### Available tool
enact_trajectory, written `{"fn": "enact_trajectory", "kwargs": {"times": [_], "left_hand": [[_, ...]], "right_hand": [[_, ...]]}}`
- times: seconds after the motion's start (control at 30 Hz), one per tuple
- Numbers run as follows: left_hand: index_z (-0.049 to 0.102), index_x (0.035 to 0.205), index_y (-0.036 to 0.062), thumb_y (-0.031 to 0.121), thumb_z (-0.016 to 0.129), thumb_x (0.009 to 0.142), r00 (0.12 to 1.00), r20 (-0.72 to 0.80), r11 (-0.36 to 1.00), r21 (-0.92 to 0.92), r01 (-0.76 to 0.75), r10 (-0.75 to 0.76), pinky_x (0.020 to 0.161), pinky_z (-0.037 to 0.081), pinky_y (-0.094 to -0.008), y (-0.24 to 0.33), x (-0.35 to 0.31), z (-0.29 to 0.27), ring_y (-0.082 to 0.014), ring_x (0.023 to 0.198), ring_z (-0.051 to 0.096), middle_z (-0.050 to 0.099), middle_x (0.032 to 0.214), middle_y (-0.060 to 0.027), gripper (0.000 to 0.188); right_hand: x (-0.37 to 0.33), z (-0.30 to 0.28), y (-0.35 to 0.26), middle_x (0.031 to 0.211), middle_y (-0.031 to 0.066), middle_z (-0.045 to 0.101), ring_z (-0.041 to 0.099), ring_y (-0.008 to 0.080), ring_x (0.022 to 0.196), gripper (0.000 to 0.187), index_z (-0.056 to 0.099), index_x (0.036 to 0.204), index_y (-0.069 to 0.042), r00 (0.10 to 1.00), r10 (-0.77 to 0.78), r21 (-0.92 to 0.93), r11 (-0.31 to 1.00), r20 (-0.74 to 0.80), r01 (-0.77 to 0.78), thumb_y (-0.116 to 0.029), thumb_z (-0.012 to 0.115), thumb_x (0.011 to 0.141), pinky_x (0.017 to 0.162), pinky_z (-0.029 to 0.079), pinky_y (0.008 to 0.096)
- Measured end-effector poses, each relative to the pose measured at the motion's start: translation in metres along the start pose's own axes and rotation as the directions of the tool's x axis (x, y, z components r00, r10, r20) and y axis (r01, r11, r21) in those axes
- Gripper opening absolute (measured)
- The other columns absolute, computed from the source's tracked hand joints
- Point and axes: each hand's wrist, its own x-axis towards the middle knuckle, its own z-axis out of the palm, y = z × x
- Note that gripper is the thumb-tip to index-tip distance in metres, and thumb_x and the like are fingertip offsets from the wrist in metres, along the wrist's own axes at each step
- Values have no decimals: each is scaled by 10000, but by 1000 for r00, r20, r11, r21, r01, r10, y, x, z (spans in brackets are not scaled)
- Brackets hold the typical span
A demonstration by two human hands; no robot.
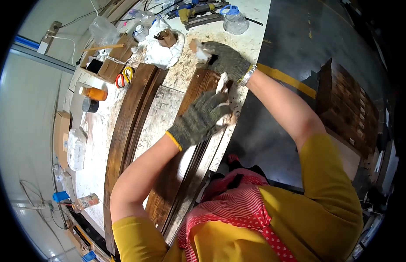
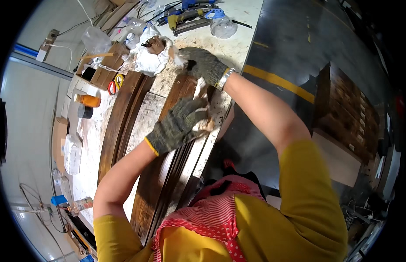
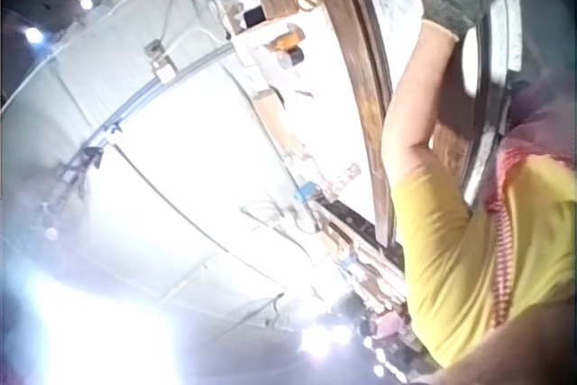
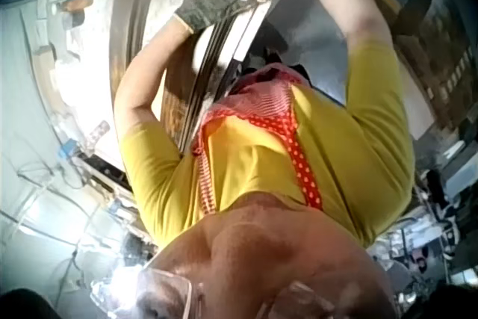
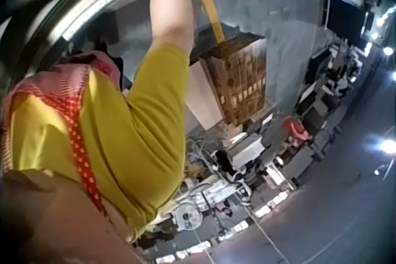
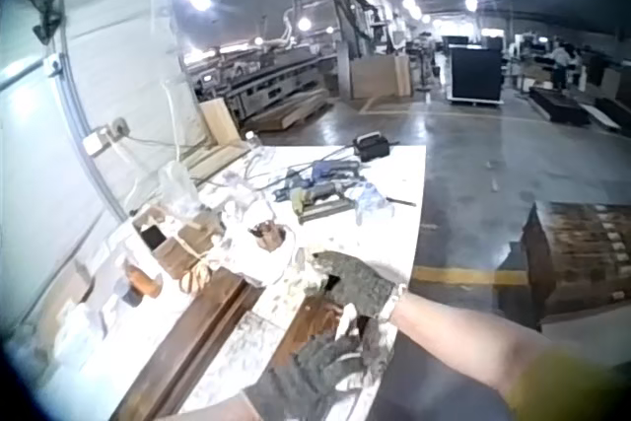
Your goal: The person wipes three wooden slats with a cloth, applying a finish or polish to their surfaces. They handle each slat individually, rubbing the cloth along the length and into recessed slots.
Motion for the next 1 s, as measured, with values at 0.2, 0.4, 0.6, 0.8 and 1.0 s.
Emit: {"fn": "enact_trajectory", "kwargs": {"times": [0.2,0.4,0.6,0.8,1.0], "left_hand": [[621,1177,151,317,745,861,989,-143,994,105,-22,37,937,516,-438,-42,49,10,-317,1092,623,616,1202,-113,378],[617,1315,228,630,584,897,966,-230,847,484,220,-120,1082,309,-642,-67,80,16,-417,1294,500,523,1444,-175,581],[611,1271,121,599,574,933,875,-33,860,168,482,-483,988,482,-480,-81,110,16,-396,1063,662,690,1135,-232,587],[485,1461,234,59,767,650,863,-413,781,418,465,-292,971,525,-487,-97,91,-40,-448,1154,599,501,1394,-273,877],[584,1340,44,228,692,947,382,-490,620,-578,530,-784,818,503,-290,-40,-104,-120,-132,914,587,651,1075,-57,448]], "right_hand": [[-69,-75,-16,1028,142,726,711,290,894,436,683,1081,-50,753,-563,-876,482,-340,-35,-385,808,832,784,574,376],[-171,-100,18,995,171,712,704,339,908,447,657,1157,-59,792,-175,-290,957,-585,-2,-338,801,840,795,580,396],[-218,-55,6,965,115,707,697,257,891,448,653,1188,-48,844,-276,-825,485,-460,-291,-214,840,816,833,562,359],[-215,-26,-1,1121,140,662,676,253,977,299,578,1243,-7,898,46,299,949,-437,98,-128,631,975,869,583,420],[-232,-31,13,1116,148,641,677,249,954,284,551,1247,-19,921,-21,-298,949,-390,-105,-123,622,993,856,590,385]]}}
